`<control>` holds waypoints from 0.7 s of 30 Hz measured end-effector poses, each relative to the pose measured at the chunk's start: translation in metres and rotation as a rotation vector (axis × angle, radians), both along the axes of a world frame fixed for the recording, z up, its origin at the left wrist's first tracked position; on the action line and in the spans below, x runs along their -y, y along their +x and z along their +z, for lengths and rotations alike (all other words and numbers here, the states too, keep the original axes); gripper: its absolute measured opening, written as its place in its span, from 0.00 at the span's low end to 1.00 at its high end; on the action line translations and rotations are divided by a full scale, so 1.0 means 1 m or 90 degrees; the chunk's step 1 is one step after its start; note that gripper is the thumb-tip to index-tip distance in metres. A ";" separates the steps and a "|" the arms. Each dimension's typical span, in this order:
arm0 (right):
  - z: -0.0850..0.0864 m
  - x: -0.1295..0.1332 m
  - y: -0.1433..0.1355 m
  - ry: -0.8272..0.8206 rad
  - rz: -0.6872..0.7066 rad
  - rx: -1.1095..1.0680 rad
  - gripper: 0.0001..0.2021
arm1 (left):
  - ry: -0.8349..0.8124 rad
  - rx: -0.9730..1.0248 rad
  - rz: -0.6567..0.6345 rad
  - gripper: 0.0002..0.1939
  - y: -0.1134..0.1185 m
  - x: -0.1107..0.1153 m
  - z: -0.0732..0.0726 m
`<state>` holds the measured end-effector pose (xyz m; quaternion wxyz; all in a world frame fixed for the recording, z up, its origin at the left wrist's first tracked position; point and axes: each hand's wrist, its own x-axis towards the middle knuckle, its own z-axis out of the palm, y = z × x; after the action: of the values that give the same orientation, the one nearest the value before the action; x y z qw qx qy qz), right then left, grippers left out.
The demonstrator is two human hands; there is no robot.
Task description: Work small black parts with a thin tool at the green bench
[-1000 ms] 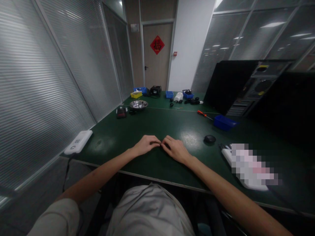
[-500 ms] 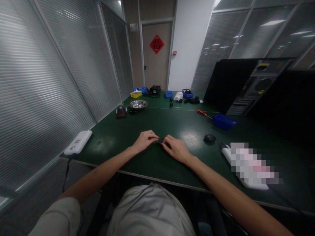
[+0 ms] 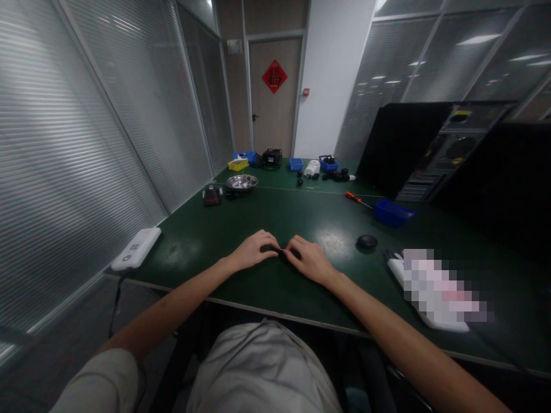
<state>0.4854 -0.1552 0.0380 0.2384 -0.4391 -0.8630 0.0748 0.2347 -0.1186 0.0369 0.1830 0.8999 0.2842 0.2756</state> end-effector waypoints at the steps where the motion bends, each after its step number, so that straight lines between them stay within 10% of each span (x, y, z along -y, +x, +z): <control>1: 0.000 0.000 0.000 -0.002 0.000 -0.001 0.09 | -0.004 0.004 0.006 0.10 -0.001 -0.001 0.000; 10: 0.001 0.001 0.002 -0.007 -0.005 -0.005 0.08 | 0.026 -0.075 0.015 0.15 -0.015 -0.015 0.001; 21: 0.002 0.000 0.002 -0.013 -0.001 0.004 0.08 | 0.067 -0.262 0.682 0.21 -0.242 -0.081 -0.014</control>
<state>0.4879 -0.1548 0.0402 0.2316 -0.4425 -0.8625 0.0821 -0.0072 -0.0373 0.0228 -0.0861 0.6736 0.7158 0.1629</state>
